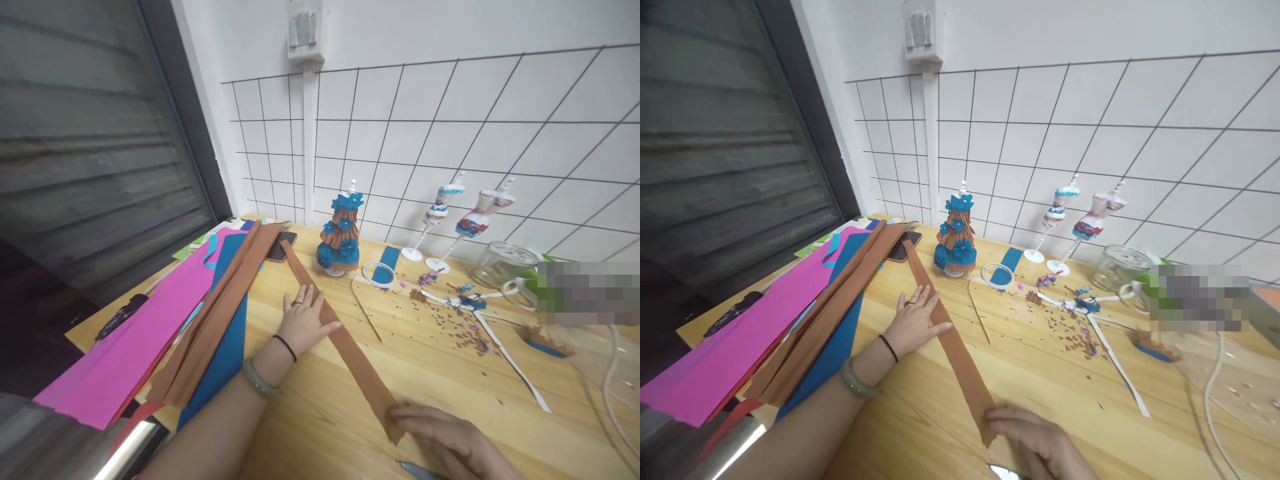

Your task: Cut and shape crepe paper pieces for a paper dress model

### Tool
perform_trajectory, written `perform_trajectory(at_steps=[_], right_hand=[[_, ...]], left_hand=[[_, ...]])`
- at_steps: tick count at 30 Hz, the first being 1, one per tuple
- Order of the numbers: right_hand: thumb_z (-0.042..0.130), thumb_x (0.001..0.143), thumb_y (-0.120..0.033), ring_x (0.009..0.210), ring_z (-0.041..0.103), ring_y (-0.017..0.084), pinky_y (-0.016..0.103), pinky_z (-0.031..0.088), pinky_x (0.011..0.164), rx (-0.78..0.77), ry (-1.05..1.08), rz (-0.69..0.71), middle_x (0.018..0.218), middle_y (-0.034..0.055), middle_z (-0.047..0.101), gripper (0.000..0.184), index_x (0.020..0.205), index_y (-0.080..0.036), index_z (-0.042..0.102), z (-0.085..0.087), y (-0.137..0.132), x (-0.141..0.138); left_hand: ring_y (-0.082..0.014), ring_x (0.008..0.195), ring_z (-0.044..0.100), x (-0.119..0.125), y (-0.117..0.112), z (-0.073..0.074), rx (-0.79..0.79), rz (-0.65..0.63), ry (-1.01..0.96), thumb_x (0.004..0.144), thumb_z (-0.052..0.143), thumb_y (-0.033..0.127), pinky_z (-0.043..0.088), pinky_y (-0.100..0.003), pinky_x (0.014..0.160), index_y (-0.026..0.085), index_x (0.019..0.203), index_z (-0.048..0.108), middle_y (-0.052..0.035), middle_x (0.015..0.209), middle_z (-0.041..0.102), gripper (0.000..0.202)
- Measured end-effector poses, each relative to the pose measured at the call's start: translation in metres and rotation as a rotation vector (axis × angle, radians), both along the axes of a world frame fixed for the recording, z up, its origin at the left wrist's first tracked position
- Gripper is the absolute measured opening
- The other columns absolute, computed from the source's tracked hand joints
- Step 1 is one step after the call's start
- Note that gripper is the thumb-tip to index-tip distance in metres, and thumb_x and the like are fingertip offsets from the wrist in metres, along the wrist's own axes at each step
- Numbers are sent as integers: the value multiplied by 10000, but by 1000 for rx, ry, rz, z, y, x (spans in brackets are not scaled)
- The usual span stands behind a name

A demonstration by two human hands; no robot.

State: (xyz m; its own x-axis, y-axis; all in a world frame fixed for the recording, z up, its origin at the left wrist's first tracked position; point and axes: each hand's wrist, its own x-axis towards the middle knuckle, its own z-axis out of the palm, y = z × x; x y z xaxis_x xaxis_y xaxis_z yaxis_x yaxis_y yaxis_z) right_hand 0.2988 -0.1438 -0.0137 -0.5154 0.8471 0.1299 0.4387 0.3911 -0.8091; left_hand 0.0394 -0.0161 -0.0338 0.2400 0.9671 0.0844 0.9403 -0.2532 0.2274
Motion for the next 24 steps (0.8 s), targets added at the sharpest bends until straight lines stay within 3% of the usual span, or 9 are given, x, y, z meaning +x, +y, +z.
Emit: perform_trajectory(at_steps=[3, 8, 14, 19, 24], right_hand=[[445, 886, -348, 946, 650, 212, 278, 520, 821, 23, 35, 11, 1017, 98, 693, 292, 947, -236, 707, 7, 5, -7], [507, 860, -338, 935, 651, 210, 282, 522, 810, 15, 72, 9, 1014, 100, 693, 236, 955, -234, 697, 14, 11, -19], [394, 917, -271, 882, 642, 176, 275, 504, 797, -128, 49, 128, 968, 75, 680, 289, 908, -210, 677, 18, 18, -37], [402, 909, -290, 896, 632, 177, 281, 507, 807, -104, 80, 75, 974, 90, 671, 285, 910, -195, 670, 1, 23, -42], [432, 895, -293, 873, 632, 176, 274, 513, 798, -81, 103, 52, 921, 87, 677, 270, 864, -192, 681, -4, 21, -42]], left_hand=[[-331, 1328, 164, 0, -5, 4, 61, 1, -5, 760, 328, 703, 128, -568, 1028, 180, 1358, 310, -160, 1438, 253, 795], [-307, 1206, 376, 7, -18, 9, 126, -10, 3, 785, 400, 629, 300, -424, 979, 156, 1275, 430, -164, 1313, 437, 682], [-320, 1241, 333, 4, -12, 5, 111, 1, 51, 786, 414, 617, 251, -476, 995, 168, 1247, 466, -167, 1334, 418, 646], [-329, 1252, 317, -3, -3, 5, 64, 44, 52, 802, 401, 602, 215, -506, 999, 186, 1251, 467, -156, 1355, 401, 616], [-318, 1211, 357, 2, -12, 15, 125, 6, 33, 791, 454, 578, 267, -451, 983, 190, 1226, 476, -142, 1313, 433, 583]])
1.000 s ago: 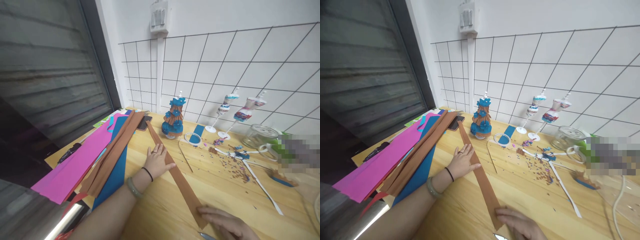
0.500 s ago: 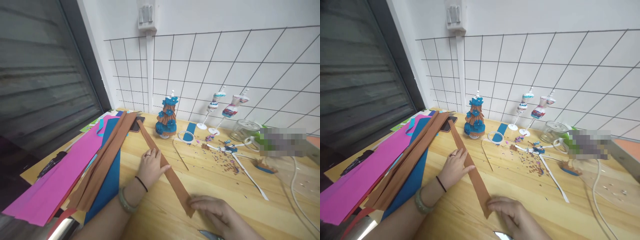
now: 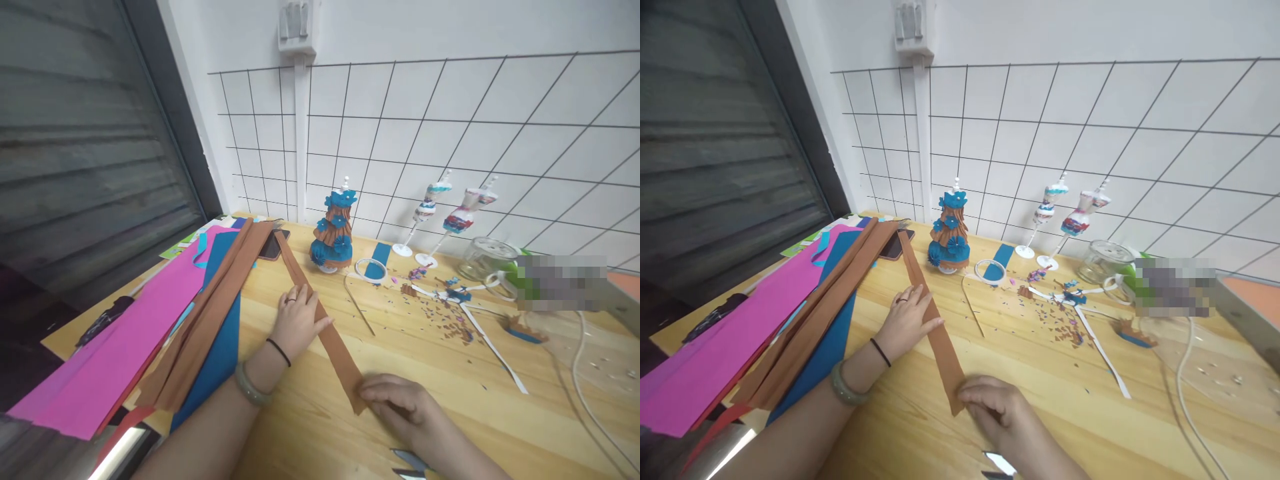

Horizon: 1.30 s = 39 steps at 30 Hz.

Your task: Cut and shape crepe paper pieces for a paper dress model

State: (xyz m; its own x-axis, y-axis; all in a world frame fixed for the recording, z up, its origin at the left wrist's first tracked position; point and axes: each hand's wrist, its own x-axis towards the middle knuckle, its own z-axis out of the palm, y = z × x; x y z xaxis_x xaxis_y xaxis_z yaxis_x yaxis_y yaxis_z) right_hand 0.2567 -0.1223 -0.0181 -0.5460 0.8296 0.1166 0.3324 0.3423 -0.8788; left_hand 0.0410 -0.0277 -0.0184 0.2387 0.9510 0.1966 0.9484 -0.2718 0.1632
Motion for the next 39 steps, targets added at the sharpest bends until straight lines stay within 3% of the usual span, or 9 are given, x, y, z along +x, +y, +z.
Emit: perform_trajectory(at_steps=[6, 9, 15, 21, 26, 39], right_hand=[[463, 881, -302, 864, 635, 174, 267, 517, 778, 20, -11, -18, 919, 94, 680, 257, 890, -180, 689, 3, 0, 0], [475, 876, -287, 867, 634, 174, 268, 512, 780, 17, -2, -29, 910, 96, 677, 243, 887, -172, 688, 4, 1, 0], [464, 880, -262, 875, 632, 174, 261, 504, 783, -11, 10, -7, 920, 92, 676, 239, 877, -176, 687, 7, 1, -1], [447, 888, -254, 862, 633, 170, 255, 503, 768, 12, 25, 15, 893, 88, 678, 252, 869, -184, 688, -2, 4, 3], [454, 886, -236, 880, 630, 171, 255, 505, 774, 13, 35, 30, 914, 84, 673, 237, 887, -203, 688, -8, 4, 6], [470, 879, -179, 872, 628, 166, 248, 506, 763, -8, 55, 37, 918, 82, 676, 224, 909, -216, 688, -1, 3, 3]], left_hand=[[-303, 1078, 451, 12, -18, 5, 22, -122, -50, 713, 471, 675, 352, -401, 906, 166, 1265, 426, -139, 1134, 545, 752], [-324, 1104, 429, 15, -20, 0, 4, -138, -27, 657, 500, 709, 338, -420, 911, 162, 1279, 416, -159, 1183, 516, 833], [-330, 1167, 378, 15, -19, -3, -26, -145, -4, 659, 464, 731, 302, -433, 931, 192, 1254, 451, -161, 1278, 452, 803], [-346, 1205, 342, 14, -22, -3, -36, -164, 3, 675, 402, 754, 276, -459, 943, 184, 1253, 455, -184, 1333, 400, 814], [-375, 1250, 286, 15, -25, -6, -53, -169, 4, 647, 350, 800, 217, -517, 973, 194, 1295, 409, -204, 1389, 318, 890], [-378, 1335, 89, 15, -24, -9, -166, -169, -9, 611, 320, 835, 72, -588, 1026, 199, 1380, 270, -189, 1442, 219, 999]])
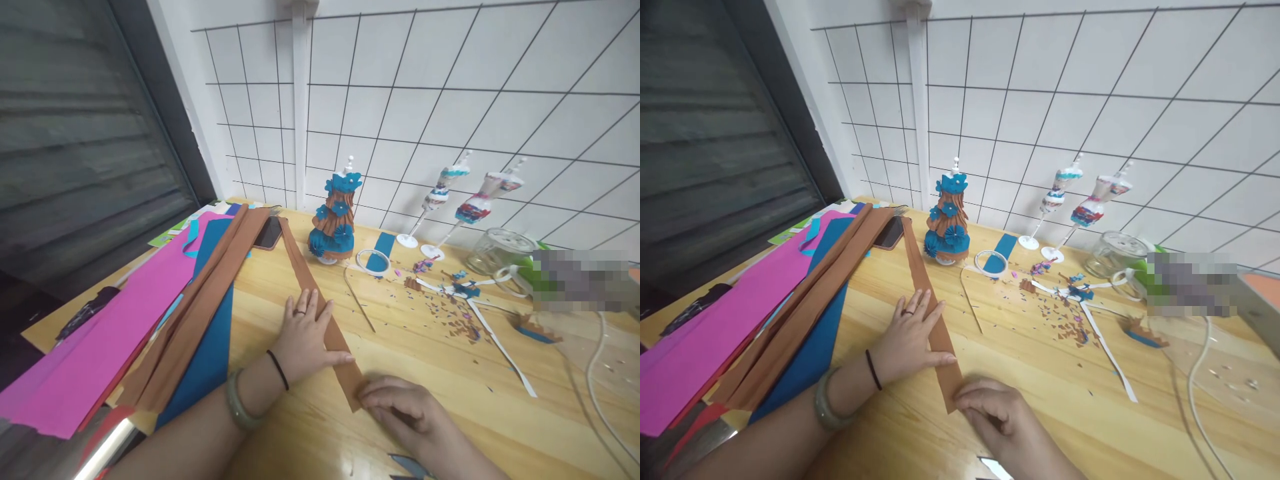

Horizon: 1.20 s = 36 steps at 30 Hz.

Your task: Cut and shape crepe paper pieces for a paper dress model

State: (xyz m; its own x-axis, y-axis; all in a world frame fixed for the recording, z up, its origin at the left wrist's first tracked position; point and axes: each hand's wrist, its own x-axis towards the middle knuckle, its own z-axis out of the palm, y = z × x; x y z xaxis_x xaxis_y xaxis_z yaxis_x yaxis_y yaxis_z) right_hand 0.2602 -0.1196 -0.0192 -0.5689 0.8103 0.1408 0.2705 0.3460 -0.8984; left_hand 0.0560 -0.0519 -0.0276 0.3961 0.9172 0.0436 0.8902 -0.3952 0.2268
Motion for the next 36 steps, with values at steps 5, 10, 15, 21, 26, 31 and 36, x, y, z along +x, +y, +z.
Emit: perform_trajectory(at_steps=[5, 10, 15, 21, 26, 31, 36], right_hand=[[482, 866, -139, 867, 630, 161, 240, 502, 757, 28, 16, 10, 895, 79, 673, 215, 904, -205, 683, -3, 1, 1], [481, 858, -102, 858, 632, 153, 227, 505, 742, 49, 34, 9, 889, 82, 667, 218, 911, -196, 671, -3, 0, 0], [487, 855, -97, 886, 626, 150, 223, 500, 763, 67, 17, 18, 902, 70, 663, 212, 912, -206, 660, -3, 0, 1], [482, 856, -93, 894, 622, 146, 218, 498, 771, 72, 10, 23, 923, 68, 661, 216, 931, -209, 648, -4, -1, 1], [473, 868, -122, 898, 620, 150, 221, 497, 778, 53, -28, 13, 933, 79, 659, 205, 920, -199, 656, -3, -2, 1], [460, 879, -158, 902, 617, 165, 241, 497, 784, 50, -45, 11, 929, 85, 654, 205, 911, -199, 658, -1, -3, 0], [452, 883, -182, 900, 619, 178, 252, 501, 782, 42, -50, 4, 921, 91, 652, 216, 918, -204, 664, 1, -4, 0]], left_hand=[[-373, 1339, 64, -1, 1, -1, -25, -2, 1, 618, 334, 826, 63, -590, 1031, 190, 1382, 266, -185, 1453, 190, 996], [-373, 1340, 59, -2, 1, -2, -19, -4, -13, 615, 325, 831, 49, -594, 1033, 194, 1377, 281, -176, 1455, 193, 994], [-370, 1340, 69, -2, 0, -1, -18, -3, -21, 616, 313, 833, 63, -593, 1035, 195, 1375, 284, -176, 1455, 191, 992], [-374, 1338, 64, -1, 0, -1, -26, 2, -18, 611, 334, 830, 61, -595, 1034, 199, 1374, 286, -168, 1456, 195, 991], [-373, 1340, 54, -1, 1, -1, -29, 5, -20, 608, 358, 824, 51, -591, 1037, 203, 1373, 287, -165, 1457, 193, 989], [-370, 1341, 42, -1, 1, 2, -41, 21, -13, 617, 338, 825, 43, -588, 1038, 194, 1374, 286, -168, 1455, 197, 987], [-371, 1339, 47, -1, 1, 3, -41, 19, -19, 625, 305, 830, 43, -586, 1038, 194, 1369, 297, -162, 1450, 216, 979]])
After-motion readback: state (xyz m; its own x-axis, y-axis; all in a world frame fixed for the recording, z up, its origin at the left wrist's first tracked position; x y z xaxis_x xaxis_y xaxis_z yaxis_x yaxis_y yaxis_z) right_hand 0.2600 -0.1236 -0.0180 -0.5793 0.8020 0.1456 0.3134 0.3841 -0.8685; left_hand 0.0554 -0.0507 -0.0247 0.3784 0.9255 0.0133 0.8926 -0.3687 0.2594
